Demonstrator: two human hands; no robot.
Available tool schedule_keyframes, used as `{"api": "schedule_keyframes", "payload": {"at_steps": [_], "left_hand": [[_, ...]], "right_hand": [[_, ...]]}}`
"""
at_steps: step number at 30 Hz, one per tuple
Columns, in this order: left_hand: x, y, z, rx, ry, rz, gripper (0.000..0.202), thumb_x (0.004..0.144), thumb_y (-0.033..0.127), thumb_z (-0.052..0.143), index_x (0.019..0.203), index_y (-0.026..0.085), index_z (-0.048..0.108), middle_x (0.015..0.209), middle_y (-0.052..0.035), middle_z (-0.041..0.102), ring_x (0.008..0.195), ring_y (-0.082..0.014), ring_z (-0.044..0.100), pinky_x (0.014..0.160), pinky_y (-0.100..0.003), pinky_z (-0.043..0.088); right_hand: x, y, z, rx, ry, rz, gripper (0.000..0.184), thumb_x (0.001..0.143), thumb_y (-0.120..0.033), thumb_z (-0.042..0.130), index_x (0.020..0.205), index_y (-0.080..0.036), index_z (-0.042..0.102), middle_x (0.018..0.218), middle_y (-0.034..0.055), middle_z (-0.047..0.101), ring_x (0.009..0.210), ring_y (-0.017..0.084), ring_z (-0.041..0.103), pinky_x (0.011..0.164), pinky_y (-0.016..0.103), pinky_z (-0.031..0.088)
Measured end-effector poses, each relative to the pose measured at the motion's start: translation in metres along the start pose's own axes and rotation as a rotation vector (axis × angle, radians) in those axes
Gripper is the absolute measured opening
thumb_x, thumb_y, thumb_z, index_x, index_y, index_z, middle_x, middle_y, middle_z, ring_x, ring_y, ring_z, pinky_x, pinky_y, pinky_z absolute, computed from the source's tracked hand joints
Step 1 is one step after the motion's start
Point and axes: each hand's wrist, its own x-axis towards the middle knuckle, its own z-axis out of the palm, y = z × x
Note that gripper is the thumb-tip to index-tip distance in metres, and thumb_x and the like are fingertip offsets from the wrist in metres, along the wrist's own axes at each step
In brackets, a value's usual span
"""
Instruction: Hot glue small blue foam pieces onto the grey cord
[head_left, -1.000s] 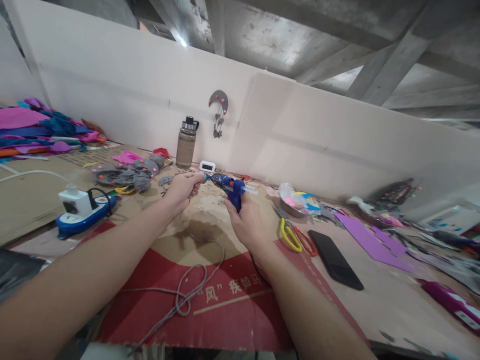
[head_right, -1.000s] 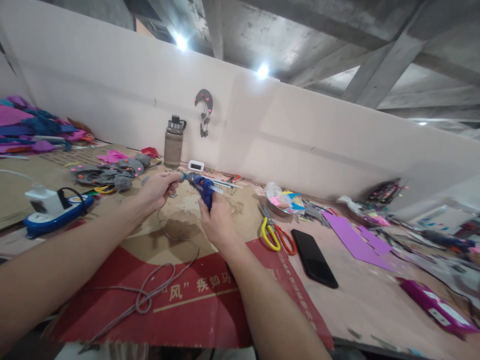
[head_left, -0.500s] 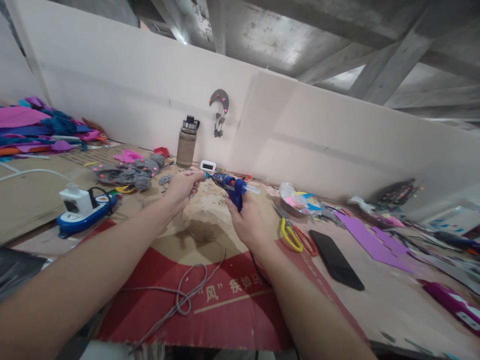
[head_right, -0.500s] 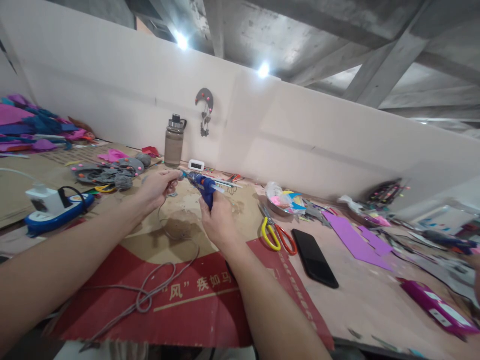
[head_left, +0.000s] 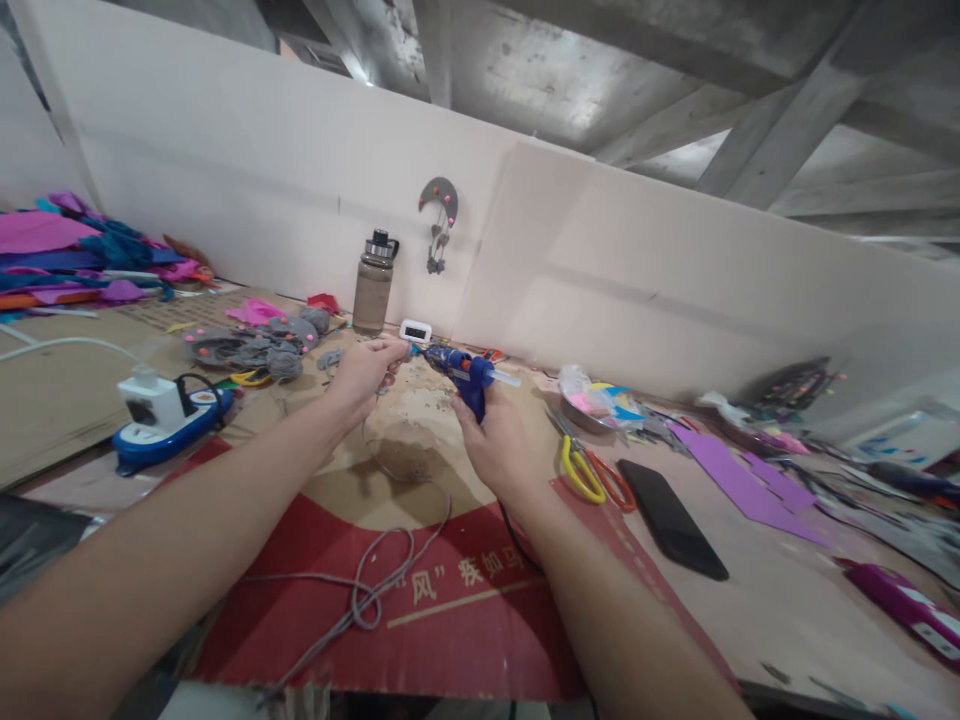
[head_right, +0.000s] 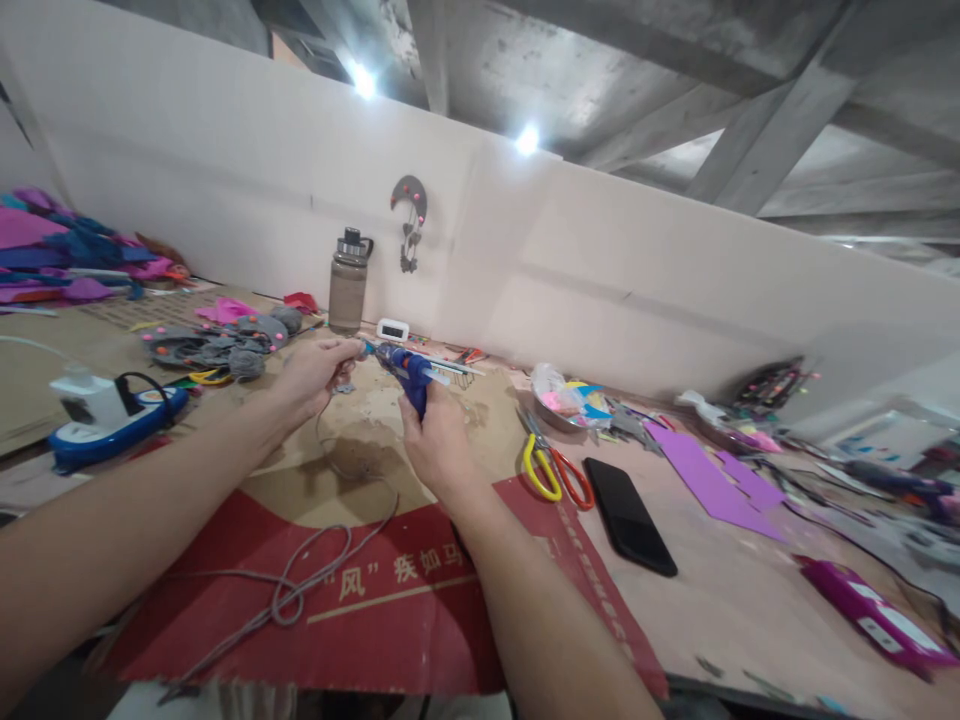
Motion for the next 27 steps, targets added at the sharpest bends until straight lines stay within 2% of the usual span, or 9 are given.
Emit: {"api": "schedule_keyframes", "payload": {"at_steps": [7,27], "left_hand": [[-0.0016,0.002,0.0016,0.033,0.019,0.029,0.015,0.065,0.025,0.063,0.06,0.013,0.055,0.048,0.004,0.039,0.041,-0.0041,0.03,0.039,-0.02,0.017],[-0.0014,-0.0003,0.0023,0.054,0.011,0.049,0.015,0.063,0.025,0.063,0.059,0.013,0.056,0.049,0.0035,0.041,0.041,-0.0049,0.031,0.039,-0.02,0.02]], "right_hand": [[-0.0001,-0.0023,-0.0013,-0.01,0.015,-0.014,0.026,0.083,-0.032,0.043,0.102,-0.016,0.052,0.083,0.0102,0.063,0.074,0.023,0.057,0.065,0.033,0.042],[0.0002,-0.0005,0.0,0.028,-0.007,0.03,0.03,0.083,-0.034,0.042,0.106,-0.016,0.051,0.086,0.0109,0.063,0.075,0.024,0.058,0.067,0.035,0.043]]}}
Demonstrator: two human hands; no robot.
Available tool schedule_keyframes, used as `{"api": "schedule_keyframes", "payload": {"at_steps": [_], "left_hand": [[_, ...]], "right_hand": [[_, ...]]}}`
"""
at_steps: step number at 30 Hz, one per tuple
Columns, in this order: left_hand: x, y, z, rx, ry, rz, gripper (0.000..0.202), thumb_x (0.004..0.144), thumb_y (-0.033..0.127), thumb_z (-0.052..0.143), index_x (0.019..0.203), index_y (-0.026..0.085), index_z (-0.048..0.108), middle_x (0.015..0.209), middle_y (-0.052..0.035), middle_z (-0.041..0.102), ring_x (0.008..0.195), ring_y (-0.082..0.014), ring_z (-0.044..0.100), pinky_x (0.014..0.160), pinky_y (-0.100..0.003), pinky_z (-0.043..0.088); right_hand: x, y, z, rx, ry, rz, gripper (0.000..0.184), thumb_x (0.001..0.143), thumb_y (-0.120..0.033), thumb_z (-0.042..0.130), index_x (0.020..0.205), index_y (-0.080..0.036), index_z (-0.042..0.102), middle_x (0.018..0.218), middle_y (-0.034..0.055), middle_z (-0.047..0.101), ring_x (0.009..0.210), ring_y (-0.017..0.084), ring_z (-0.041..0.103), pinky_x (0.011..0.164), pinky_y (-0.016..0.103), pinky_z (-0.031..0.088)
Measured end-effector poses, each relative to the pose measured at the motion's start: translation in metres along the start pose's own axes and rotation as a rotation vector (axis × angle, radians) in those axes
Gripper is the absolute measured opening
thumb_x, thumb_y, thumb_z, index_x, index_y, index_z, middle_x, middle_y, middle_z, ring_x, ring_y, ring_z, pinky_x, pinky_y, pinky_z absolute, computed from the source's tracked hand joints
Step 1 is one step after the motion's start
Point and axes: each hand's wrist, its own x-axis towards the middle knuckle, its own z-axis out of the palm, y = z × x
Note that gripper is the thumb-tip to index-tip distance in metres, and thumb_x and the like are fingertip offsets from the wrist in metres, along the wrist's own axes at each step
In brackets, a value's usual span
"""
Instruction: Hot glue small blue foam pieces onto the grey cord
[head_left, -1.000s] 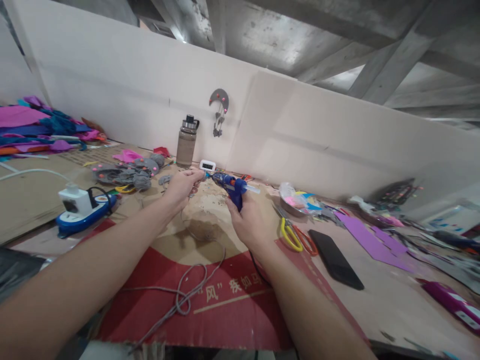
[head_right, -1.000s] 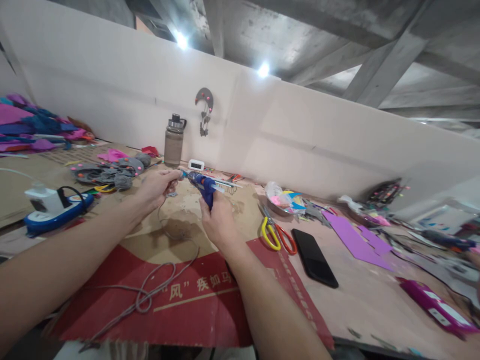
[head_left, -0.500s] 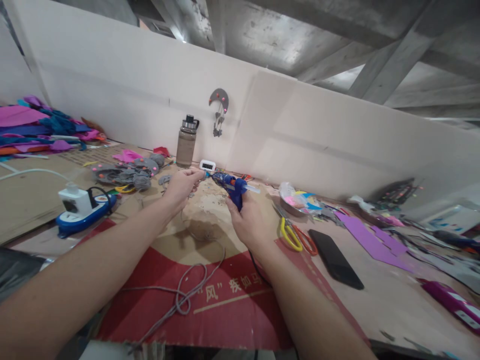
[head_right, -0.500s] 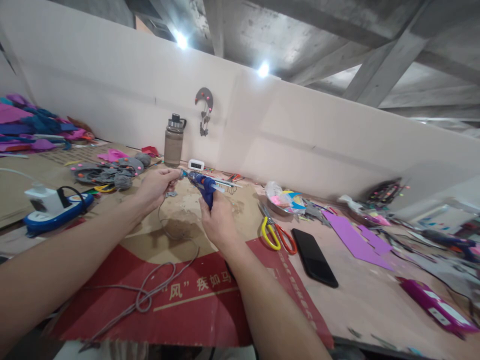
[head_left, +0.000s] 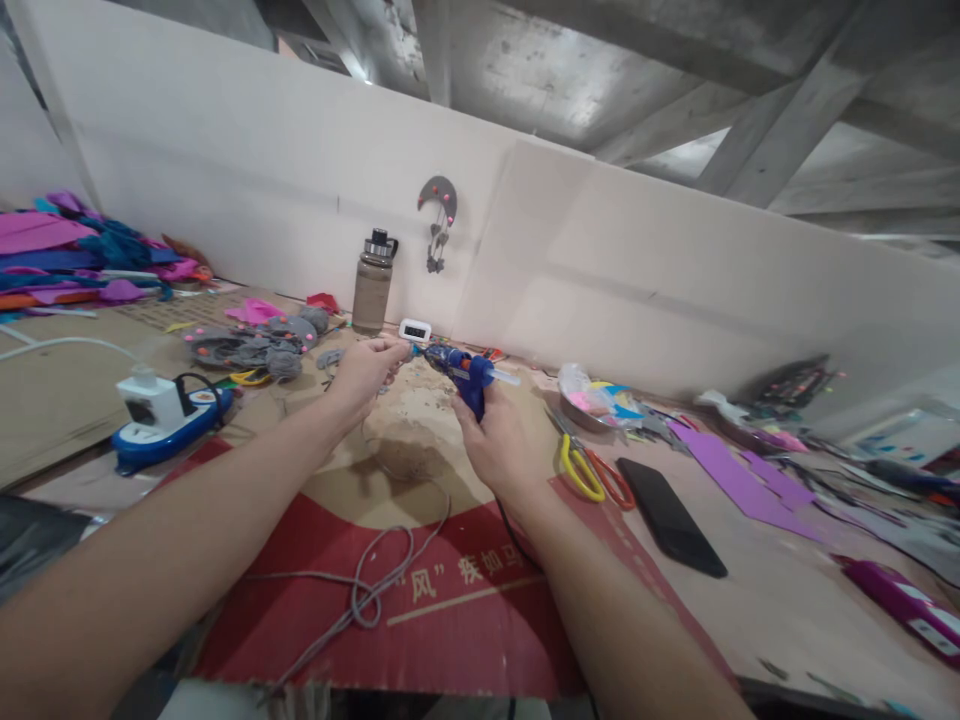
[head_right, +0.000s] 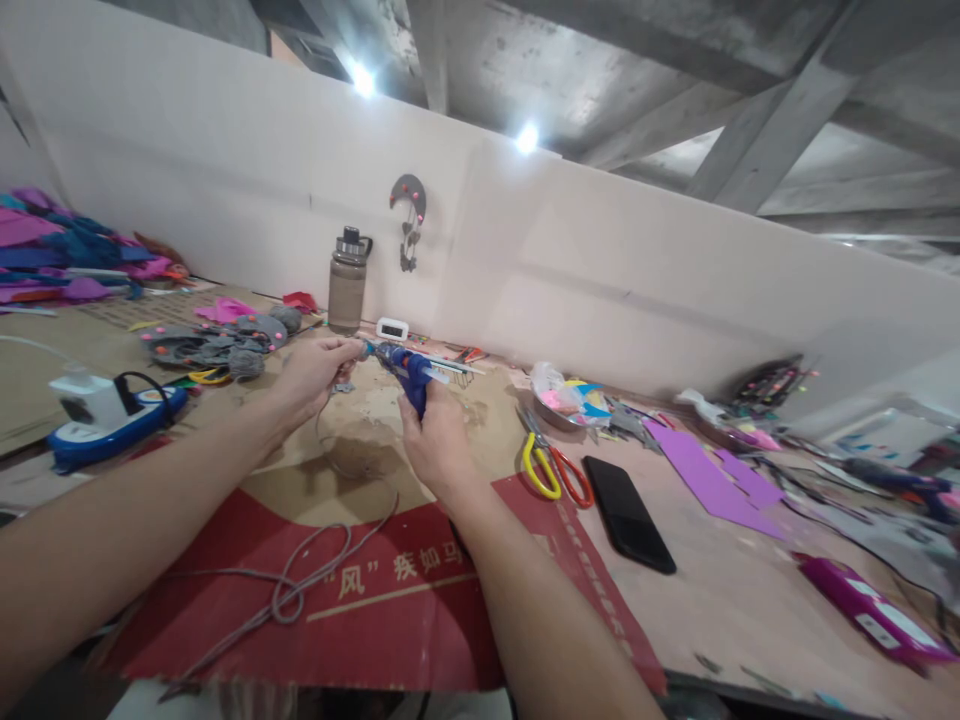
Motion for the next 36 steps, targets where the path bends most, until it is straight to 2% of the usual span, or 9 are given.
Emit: {"api": "schedule_keyframes", "payload": {"at_steps": [11,19,25,36], "left_hand": [[-0.0013,0.002,-0.0009,-0.01,0.002,0.005,0.016,0.064,0.026,0.063,0.059,0.013,0.055,0.047,0.0039,0.041,0.041,-0.0046,0.031,0.039,-0.02,0.019],[0.0007,0.0001,-0.0015,-0.015,0.011,0.009,0.015,0.064,0.025,0.063,0.057,0.014,0.055,0.047,0.0037,0.041,0.04,-0.0047,0.03,0.039,-0.02,0.02],[-0.0003,0.0012,-0.0008,-0.009,0.027,0.01,0.015,0.063,0.025,0.063,0.058,0.014,0.055,0.047,0.0036,0.041,0.04,-0.005,0.031,0.039,-0.02,0.02],[-0.002,0.003,-0.0005,-0.014,-0.001,0.018,0.016,0.065,0.026,0.063,0.058,0.013,0.055,0.047,0.0038,0.041,0.041,-0.0048,0.031,0.039,-0.02,0.019]], "right_hand": [[-0.0004,0.0004,0.0007,0.017,0.007,-0.025,0.029,0.084,-0.032,0.042,0.106,-0.017,0.051,0.089,0.0106,0.063,0.081,0.024,0.058,0.071,0.035,0.043],[-0.0008,0.0,-0.0003,0.003,0.005,-0.028,0.029,0.084,-0.035,0.041,0.104,-0.017,0.052,0.085,0.01,0.063,0.074,0.023,0.057,0.066,0.034,0.043],[-0.0007,0.0002,0.0003,0.017,0.001,-0.024,0.03,0.084,-0.035,0.041,0.106,-0.017,0.051,0.088,0.0108,0.063,0.077,0.023,0.057,0.069,0.035,0.043],[-0.0012,0.0003,0.0004,0.035,0.001,-0.021,0.031,0.084,-0.035,0.041,0.107,-0.016,0.051,0.09,0.0116,0.063,0.08,0.023,0.058,0.071,0.035,0.043]]}}
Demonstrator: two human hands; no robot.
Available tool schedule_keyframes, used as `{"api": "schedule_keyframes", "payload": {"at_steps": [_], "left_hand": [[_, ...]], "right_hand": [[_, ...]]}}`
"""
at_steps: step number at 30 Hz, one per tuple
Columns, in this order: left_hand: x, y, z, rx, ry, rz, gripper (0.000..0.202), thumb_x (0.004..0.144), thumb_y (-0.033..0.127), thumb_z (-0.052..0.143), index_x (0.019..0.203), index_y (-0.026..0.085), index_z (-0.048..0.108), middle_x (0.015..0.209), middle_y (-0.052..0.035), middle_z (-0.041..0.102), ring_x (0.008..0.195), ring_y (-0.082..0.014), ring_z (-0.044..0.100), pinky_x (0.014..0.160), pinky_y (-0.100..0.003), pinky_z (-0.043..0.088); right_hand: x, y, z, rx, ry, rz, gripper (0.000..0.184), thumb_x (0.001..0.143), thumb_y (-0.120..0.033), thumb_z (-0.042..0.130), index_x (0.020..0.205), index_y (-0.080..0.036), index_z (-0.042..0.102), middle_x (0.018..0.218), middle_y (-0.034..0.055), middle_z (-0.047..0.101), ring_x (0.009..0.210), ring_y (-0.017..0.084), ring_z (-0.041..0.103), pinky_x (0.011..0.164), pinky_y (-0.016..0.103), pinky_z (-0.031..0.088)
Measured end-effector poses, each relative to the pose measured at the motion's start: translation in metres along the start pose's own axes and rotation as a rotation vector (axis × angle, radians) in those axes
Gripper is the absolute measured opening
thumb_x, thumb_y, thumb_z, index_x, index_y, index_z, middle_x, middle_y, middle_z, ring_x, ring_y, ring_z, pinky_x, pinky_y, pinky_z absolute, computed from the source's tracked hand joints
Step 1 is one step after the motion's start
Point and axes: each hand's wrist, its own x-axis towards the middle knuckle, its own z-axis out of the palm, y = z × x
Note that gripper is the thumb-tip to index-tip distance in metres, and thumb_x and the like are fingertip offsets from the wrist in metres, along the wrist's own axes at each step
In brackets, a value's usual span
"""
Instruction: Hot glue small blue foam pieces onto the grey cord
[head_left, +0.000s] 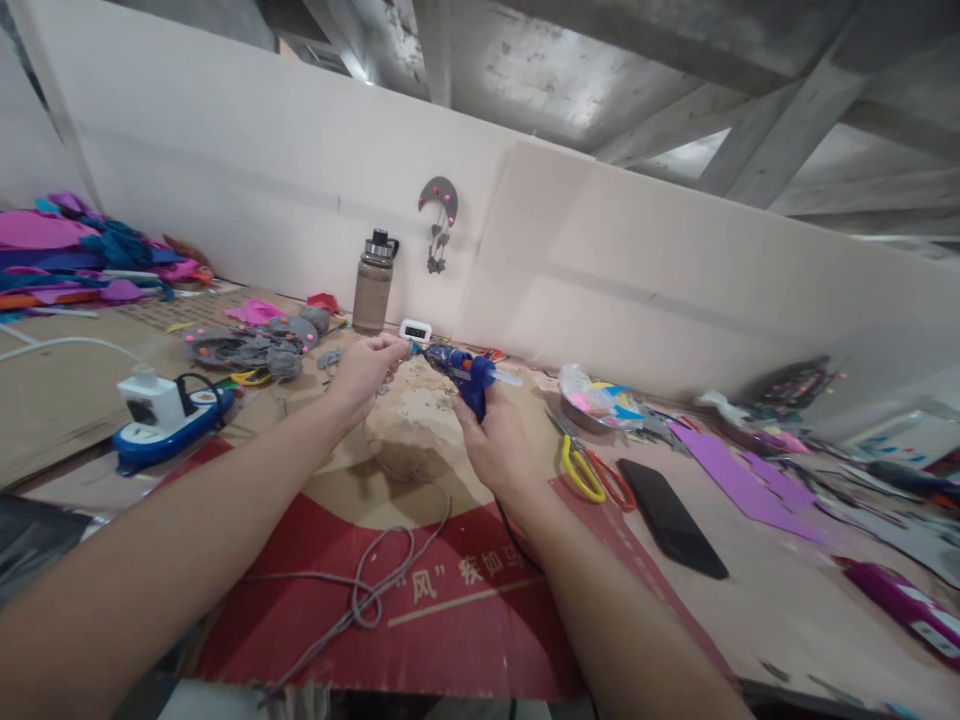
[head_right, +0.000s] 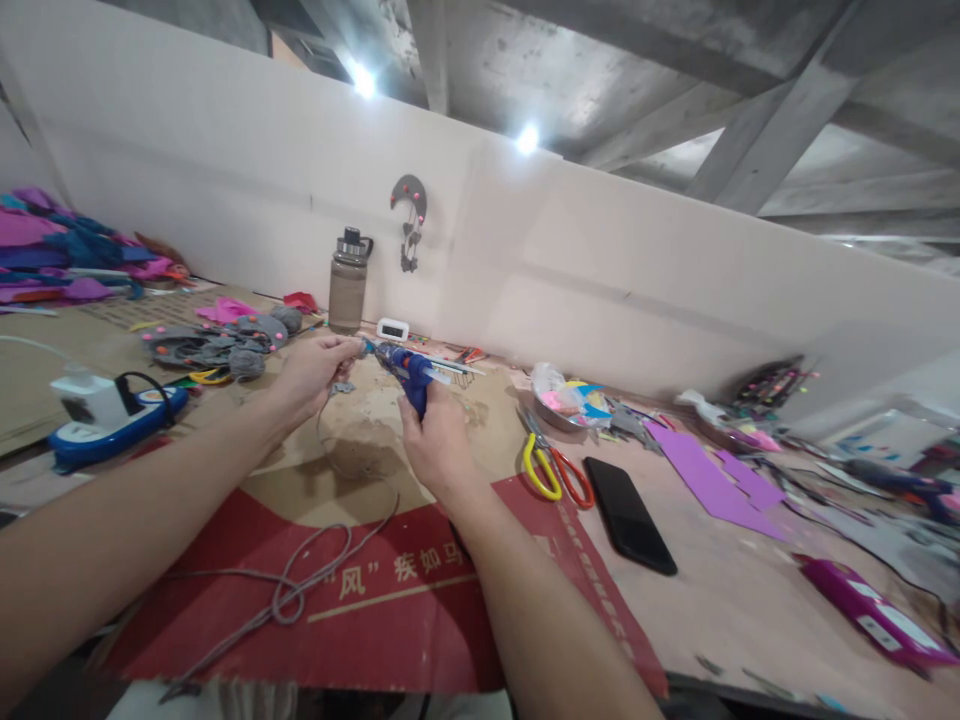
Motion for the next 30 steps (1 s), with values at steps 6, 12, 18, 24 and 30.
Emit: {"api": "schedule_keyframes", "payload": {"at_steps": [6,12,18,24,30], "left_hand": [[0.001,0.001,0.0,-0.01,0.005,-0.001,0.016,0.065,0.026,0.063,0.059,0.013,0.056,0.048,0.0034,0.041,0.042,-0.0047,0.033,0.039,-0.019,0.019],[0.004,-0.002,-0.002,-0.061,0.004,-0.036,0.015,0.063,0.025,0.065,0.06,0.013,0.056,0.05,0.0029,0.044,0.042,-0.0048,0.034,0.038,-0.019,0.02],[0.003,-0.002,-0.002,-0.08,-0.002,-0.01,0.014,0.064,0.026,0.065,0.066,0.013,0.059,0.053,0.0027,0.046,0.043,-0.0045,0.034,0.038,-0.019,0.02],[-0.001,-0.002,0.004,0.013,-0.007,0.096,0.014,0.065,0.027,0.065,0.071,0.015,0.062,0.051,0.0038,0.047,0.041,-0.0048,0.032,0.04,-0.021,0.021],[-0.011,0.006,0.01,0.225,-0.018,0.217,0.01,0.069,0.025,0.06,0.074,0.017,0.062,0.052,0.003,0.049,0.045,-0.0077,0.039,0.044,-0.021,0.028]], "right_hand": [[0.001,0.001,0.0,0.045,0.014,0.021,0.03,0.083,-0.035,0.043,0.105,-0.017,0.052,0.089,0.0102,0.063,0.079,0.023,0.058,0.07,0.034,0.043],[0.005,0.006,0.001,0.427,-0.025,0.166,0.023,0.079,-0.038,0.048,0.089,-0.018,0.053,0.076,0.0031,0.063,0.058,0.014,0.053,0.056,0.026,0.042],[0.013,0.021,0.008,0.927,0.009,0.284,0.026,0.077,-0.037,0.052,0.094,-0.02,0.044,0.087,0.0022,0.064,0.049,0.007,0.048,0.049,0.021,0.04],[0.026,0.059,0.01,0.458,0.016,0.446,0.025,0.073,-0.039,0.05,0.084,-0.017,0.054,0.068,0.0022,0.062,0.051,0.013,0.053,0.05,0.026,0.043],[0.024,0.084,0.004,-0.039,-0.035,0.413,0.023,0.062,-0.032,0.062,0.051,-0.019,0.047,0.054,0.0061,0.056,0.064,0.021,0.058,0.061,0.032,0.043]]}}
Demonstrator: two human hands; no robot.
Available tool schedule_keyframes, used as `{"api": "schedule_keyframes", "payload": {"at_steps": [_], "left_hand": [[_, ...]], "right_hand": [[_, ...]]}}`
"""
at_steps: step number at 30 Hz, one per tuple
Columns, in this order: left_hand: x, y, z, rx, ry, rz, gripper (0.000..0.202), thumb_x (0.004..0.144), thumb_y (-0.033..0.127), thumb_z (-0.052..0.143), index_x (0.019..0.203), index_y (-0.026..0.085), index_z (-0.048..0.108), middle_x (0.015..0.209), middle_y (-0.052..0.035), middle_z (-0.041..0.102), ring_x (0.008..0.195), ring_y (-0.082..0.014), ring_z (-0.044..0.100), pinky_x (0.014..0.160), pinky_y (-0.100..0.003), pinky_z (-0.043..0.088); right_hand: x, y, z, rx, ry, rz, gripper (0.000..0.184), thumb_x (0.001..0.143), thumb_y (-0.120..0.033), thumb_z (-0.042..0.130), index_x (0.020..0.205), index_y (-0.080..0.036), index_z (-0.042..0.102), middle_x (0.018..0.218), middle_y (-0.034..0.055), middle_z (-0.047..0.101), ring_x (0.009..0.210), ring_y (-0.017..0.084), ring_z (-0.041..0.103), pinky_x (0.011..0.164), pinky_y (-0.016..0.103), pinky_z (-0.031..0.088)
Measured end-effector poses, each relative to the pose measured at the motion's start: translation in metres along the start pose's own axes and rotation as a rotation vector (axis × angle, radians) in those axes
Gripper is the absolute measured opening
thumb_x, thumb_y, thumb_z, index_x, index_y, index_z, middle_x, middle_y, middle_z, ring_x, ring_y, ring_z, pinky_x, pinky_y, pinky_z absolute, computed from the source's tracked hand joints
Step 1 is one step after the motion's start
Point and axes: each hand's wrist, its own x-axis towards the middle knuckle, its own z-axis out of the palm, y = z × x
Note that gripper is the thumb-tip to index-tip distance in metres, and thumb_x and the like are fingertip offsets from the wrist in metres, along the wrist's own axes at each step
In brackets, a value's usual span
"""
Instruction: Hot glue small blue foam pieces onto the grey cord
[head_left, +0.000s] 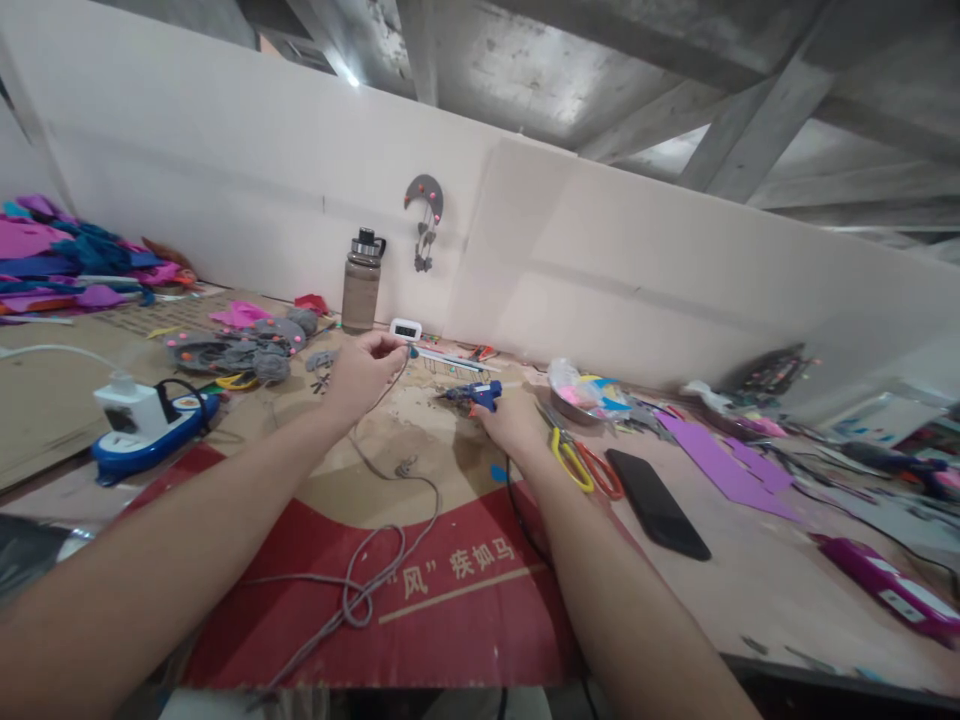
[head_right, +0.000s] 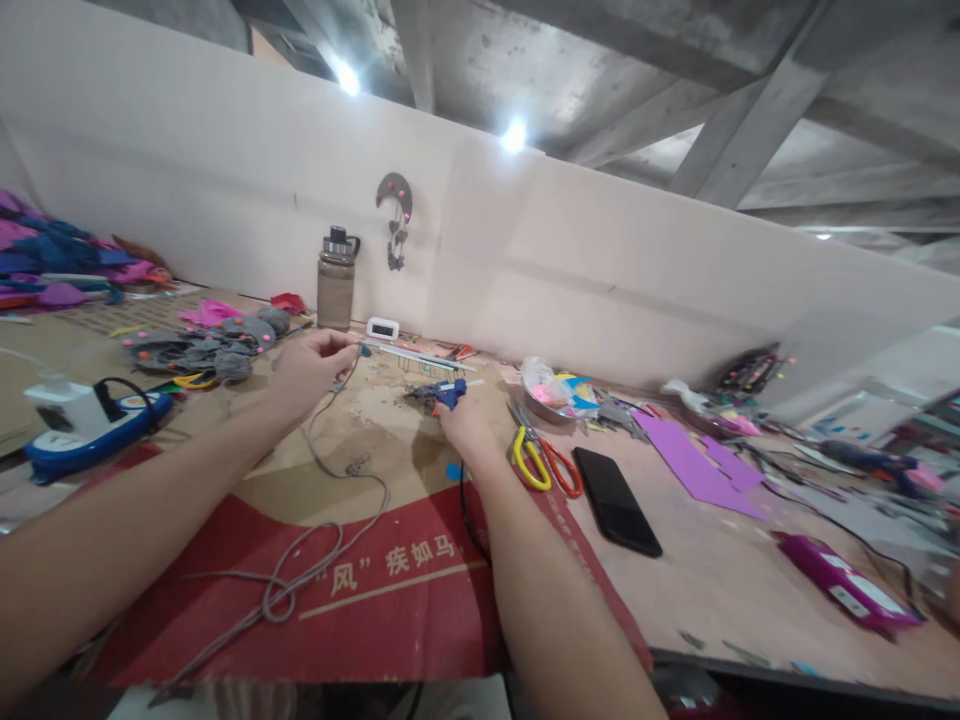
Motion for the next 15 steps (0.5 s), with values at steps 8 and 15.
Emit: {"api": "schedule_keyframes", "payload": {"at_steps": [8,15], "left_hand": [[-0.011,0.014,0.002,0.425,0.017,0.354,0.008,0.071,0.018,0.057,0.074,0.019,0.065,0.084,-0.0037,0.059,0.068,-0.013,0.048,0.064,-0.024,0.037],[-0.016,0.014,0.008,0.449,-0.019,0.368,0.009,0.072,0.018,0.057,0.074,0.019,0.066,0.07,-0.0012,0.058,0.065,-0.0126,0.048,0.064,-0.023,0.036]], "right_hand": [[-0.025,-0.057,0.001,0.44,0.074,-0.179,0.019,0.078,-0.037,0.045,0.085,-0.02,0.045,0.086,0.0057,0.06,0.077,0.015,0.057,0.072,0.03,0.045],[-0.041,-0.082,0.026,1.219,-0.29,-0.059,0.027,0.073,-0.029,0.055,0.089,-0.023,0.035,0.069,-0.0076,0.052,0.048,0.005,0.044,0.057,0.024,0.045]]}}
